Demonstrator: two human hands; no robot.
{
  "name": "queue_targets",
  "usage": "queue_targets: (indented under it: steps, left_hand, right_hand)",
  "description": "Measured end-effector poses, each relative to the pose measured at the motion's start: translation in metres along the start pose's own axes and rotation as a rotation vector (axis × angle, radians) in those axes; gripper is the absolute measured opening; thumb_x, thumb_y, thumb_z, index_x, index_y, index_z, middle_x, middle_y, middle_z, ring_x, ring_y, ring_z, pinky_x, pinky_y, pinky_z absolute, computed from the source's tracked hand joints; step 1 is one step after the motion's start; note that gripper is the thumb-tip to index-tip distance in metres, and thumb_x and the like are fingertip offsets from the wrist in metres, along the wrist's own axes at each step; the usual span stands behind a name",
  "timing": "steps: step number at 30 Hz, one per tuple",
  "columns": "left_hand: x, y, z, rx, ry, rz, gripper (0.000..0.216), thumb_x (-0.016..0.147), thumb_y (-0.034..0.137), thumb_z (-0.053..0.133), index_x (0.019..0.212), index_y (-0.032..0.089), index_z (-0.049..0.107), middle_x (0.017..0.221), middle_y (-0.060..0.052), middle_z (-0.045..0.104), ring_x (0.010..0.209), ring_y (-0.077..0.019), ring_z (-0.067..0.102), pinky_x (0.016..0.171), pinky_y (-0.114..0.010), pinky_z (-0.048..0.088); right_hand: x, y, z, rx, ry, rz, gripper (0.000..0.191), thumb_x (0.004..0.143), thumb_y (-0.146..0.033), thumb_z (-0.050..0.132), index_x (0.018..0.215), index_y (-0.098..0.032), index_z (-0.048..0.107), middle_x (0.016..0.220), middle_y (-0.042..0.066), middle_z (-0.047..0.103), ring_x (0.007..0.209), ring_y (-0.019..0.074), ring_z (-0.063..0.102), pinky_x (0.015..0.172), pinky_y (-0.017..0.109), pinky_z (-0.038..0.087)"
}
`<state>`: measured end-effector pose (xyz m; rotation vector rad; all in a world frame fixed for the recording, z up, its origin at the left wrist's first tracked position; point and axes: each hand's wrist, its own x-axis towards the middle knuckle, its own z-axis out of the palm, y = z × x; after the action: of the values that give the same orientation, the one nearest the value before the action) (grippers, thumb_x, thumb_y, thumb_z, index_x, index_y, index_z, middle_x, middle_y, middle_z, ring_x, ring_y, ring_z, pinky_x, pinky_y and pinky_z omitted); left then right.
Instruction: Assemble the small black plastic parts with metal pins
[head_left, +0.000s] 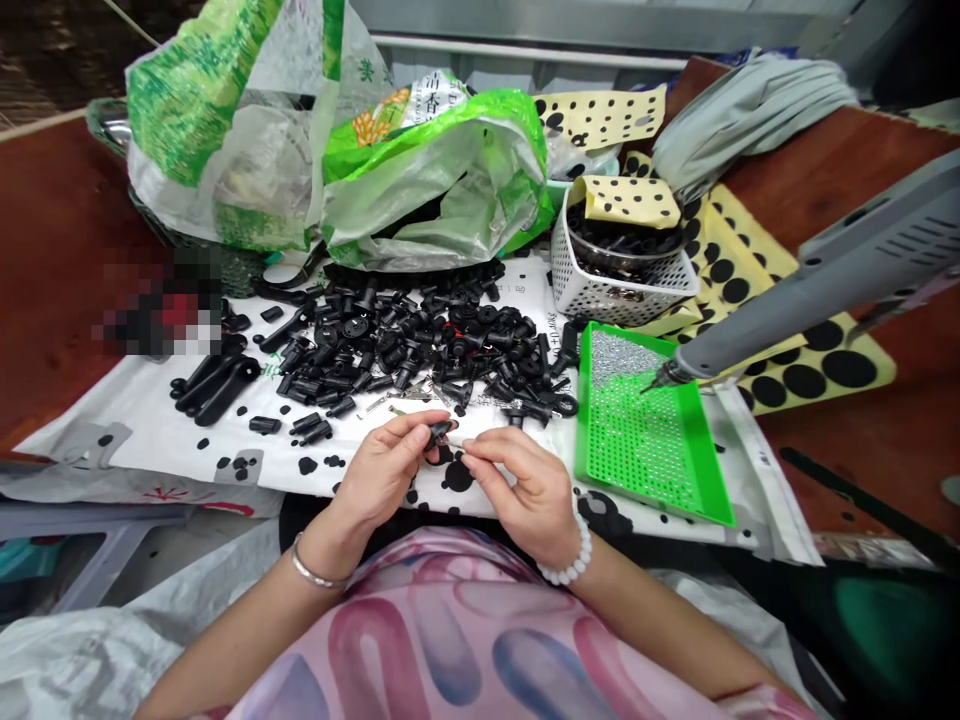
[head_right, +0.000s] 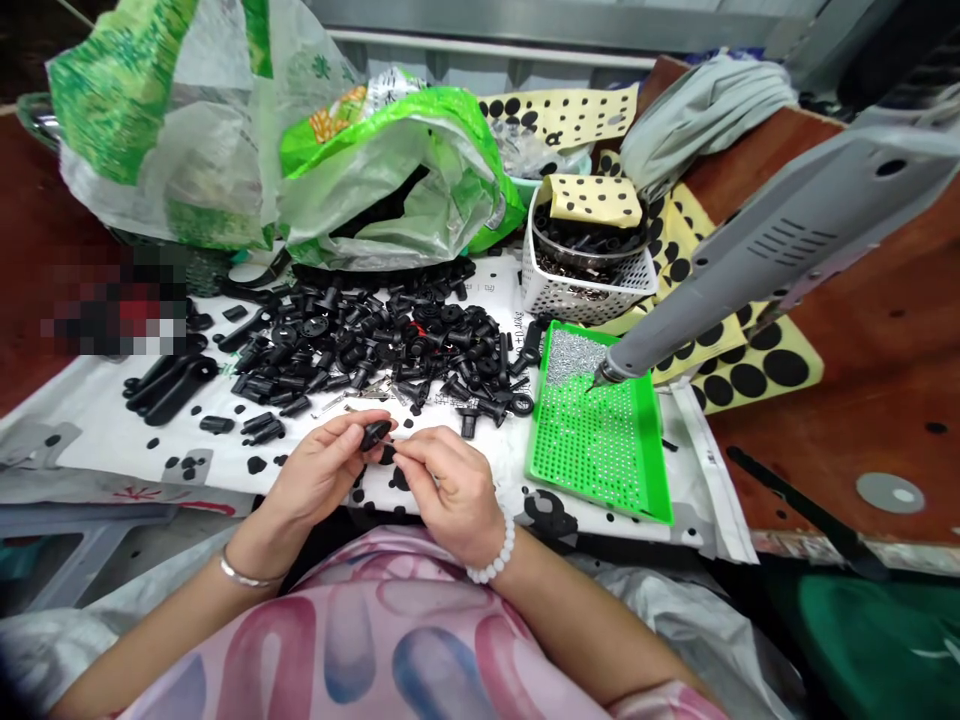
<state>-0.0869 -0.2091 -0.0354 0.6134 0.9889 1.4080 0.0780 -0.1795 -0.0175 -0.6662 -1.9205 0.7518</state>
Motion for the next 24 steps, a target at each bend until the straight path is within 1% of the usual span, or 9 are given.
queue_targets:
  steps: [2,5,7,10,15,19,24]
  left_hand:
    - [-0.001,-0.001,0.0,-0.065,-0.017,-0.068,0.028,0.073,0.032,0.07,0.095,0.014,0.069,0.085,-0.006,0.069,0.068,-0.0101,0.059,0.064,-0.021,0.049]
    - [-0.003,-0.003,0.0,-0.142,-0.056,-0.178,0.028,0.075,0.03,0.068,0.098,0.014,0.067,0.081,-0.005,0.068,0.072,-0.0119,0.062,0.071,-0.025,0.053]
    - [-0.004,-0.003,-0.001,-0.178,-0.079,-0.206,0.026,0.077,0.027,0.066,0.1,0.014,0.066,0.081,-0.005,0.068,0.075,-0.0125,0.063,0.075,-0.025,0.053]
    - [-0.004,-0.001,-0.003,-0.213,-0.094,-0.187,0.025,0.079,0.024,0.063,0.101,0.012,0.066,0.083,-0.006,0.068,0.078,-0.0133,0.064,0.078,-0.026,0.054]
    - [-0.004,0.003,-0.004,-0.211,-0.074,-0.15,0.026,0.077,0.022,0.064,0.102,0.014,0.065,0.087,-0.006,0.069,0.081,-0.014,0.064,0.077,-0.026,0.054]
    - [-0.006,0.002,-0.004,-0.172,-0.072,-0.096,0.027,0.075,0.022,0.067,0.101,0.015,0.065,0.093,-0.006,0.069,0.084,-0.0153,0.065,0.079,-0.027,0.052]
    - [-0.01,0.001,-0.006,-0.063,-0.053,0.001,0.027,0.073,0.021,0.069,0.1,0.017,0.065,0.094,-0.007,0.069,0.086,-0.0168,0.064,0.082,-0.029,0.05]
  right_hand:
    - [-0.002,0.002,0.001,-0.03,0.011,-0.051,0.021,0.082,-0.007,0.053,0.095,-0.019,0.064,0.086,0.007,0.065,0.078,0.0155,0.062,0.069,0.027,0.053]
    - [-0.004,0.004,0.0,-0.119,-0.01,-0.138,0.024,0.082,-0.005,0.051,0.099,-0.017,0.063,0.088,0.009,0.065,0.081,0.0168,0.063,0.07,0.028,0.054]
    - [-0.004,0.005,-0.001,-0.159,-0.036,-0.167,0.024,0.081,-0.005,0.051,0.099,-0.015,0.063,0.087,0.01,0.065,0.081,0.0172,0.062,0.07,0.029,0.054]
    - [-0.002,0.003,-0.005,-0.138,-0.043,-0.143,0.023,0.082,-0.005,0.052,0.099,-0.017,0.063,0.086,0.009,0.064,0.078,0.016,0.062,0.068,0.028,0.054]
    - [0.002,-0.003,-0.008,-0.056,-0.039,-0.059,0.018,0.082,-0.008,0.054,0.093,-0.019,0.064,0.082,0.007,0.064,0.075,0.0154,0.062,0.065,0.027,0.053]
    - [0.003,-0.005,-0.005,-0.039,-0.058,0.01,0.016,0.082,-0.01,0.054,0.09,-0.018,0.065,0.079,0.006,0.065,0.072,0.0148,0.062,0.065,0.027,0.052]
    - [0.003,-0.008,-0.007,-0.038,-0.1,0.079,0.012,0.083,-0.014,0.055,0.088,-0.017,0.066,0.077,0.006,0.065,0.07,0.0154,0.061,0.064,0.028,0.051]
